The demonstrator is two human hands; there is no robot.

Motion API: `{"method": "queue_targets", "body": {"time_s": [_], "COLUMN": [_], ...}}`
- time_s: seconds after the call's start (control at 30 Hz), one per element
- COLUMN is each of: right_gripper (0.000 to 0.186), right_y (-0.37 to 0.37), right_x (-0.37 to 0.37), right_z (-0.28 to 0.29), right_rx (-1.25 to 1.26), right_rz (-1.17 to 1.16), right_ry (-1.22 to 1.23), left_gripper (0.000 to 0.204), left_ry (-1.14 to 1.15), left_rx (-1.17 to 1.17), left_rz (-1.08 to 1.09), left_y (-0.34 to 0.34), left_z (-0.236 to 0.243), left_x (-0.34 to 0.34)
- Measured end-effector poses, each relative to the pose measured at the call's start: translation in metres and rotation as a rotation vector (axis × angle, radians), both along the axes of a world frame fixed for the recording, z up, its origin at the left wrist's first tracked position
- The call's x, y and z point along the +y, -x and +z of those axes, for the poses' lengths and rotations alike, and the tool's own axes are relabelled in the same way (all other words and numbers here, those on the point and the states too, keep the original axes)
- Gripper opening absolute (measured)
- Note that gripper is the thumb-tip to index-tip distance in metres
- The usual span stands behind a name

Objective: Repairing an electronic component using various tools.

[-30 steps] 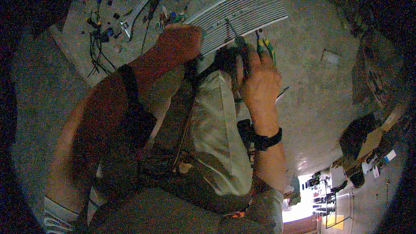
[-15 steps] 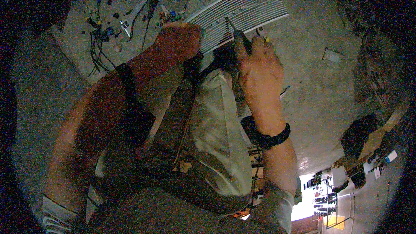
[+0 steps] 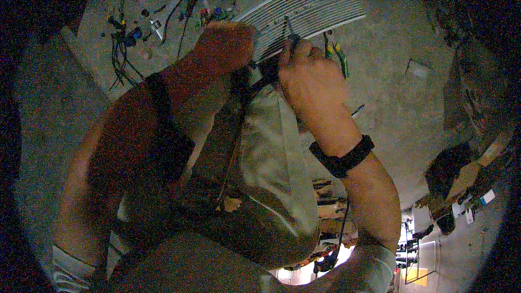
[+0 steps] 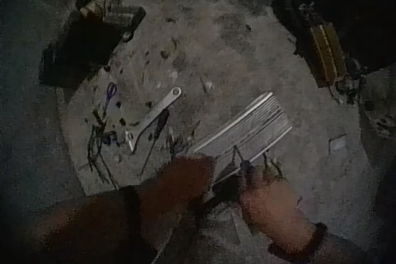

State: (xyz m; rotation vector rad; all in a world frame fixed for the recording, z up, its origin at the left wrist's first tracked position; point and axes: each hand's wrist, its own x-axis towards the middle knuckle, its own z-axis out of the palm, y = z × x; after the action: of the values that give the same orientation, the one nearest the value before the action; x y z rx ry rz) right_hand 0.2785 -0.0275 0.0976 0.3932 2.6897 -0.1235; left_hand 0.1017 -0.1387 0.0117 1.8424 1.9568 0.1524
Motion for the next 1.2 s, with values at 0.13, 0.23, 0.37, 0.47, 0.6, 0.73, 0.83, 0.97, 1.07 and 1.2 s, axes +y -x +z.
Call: {"method": "queue_targets", "body": {"time_s": [0.13,0.23,0.37,0.47,0.6,0.73,0.83,0.97,1.07,1.2], "right_gripper": [0.044,0.043,0.041,0.038,0.032,0.03,0.031,0.029,0.026,0.023], "right_y": [0.001,0.003,0.01,0.021,0.042,0.044,0.039,0.032,0.037,0.044], "right_x": [-0.007,-0.014,-0.011,0.0,0.009,0.002,-0.003,-0.008,-0.002,0.008], "right_z": [-0.004,-0.007,-0.007,0.002,0.015,0.019,0.01,0.005,0.005,0.002], "right_rx": [0.012,0.039,0.093,-0.019,-0.2,-0.211,-0.227,-0.186,-0.212,-0.208], "right_rz": [-0.129,-0.241,-0.301,-0.32,-0.296,-0.308,-0.321,-0.345,-0.317,-0.372], "right_ry": [0.052,0.058,0.076,0.146,0.157,0.159,0.145,0.129,0.124,0.132], "left_gripper": [0.014,0.012,0.011,0.011,0.01,0.013,0.013,0.025,0.029,0.029], "left_ry": [-0.013,-0.029,-0.166,-0.204,-0.154,-0.197,-0.243,0.439,0.602,0.579], "left_rx": [0.012,0.017,-0.004,-0.084,-0.04,-0.04,-0.103,-0.07,-0.079,-0.061], "left_rz": [0.019,-0.01,-0.062,-0.098,-0.168,-0.22,-0.154,-0.02,0.0,-0.035], "left_y": [0.001,0.002,0.003,0.006,0.008,0.007,0.009,0.006,0.007,0.008], "left_z": [-0.001,-0.005,-0.016,-0.022,-0.026,-0.02,-0.008,0.015,0.03,0.034], "left_x": [-0.001,-0.004,-0.009,-0.012,-0.012,-0.013,-0.006,0.018,0.03,0.032]}}
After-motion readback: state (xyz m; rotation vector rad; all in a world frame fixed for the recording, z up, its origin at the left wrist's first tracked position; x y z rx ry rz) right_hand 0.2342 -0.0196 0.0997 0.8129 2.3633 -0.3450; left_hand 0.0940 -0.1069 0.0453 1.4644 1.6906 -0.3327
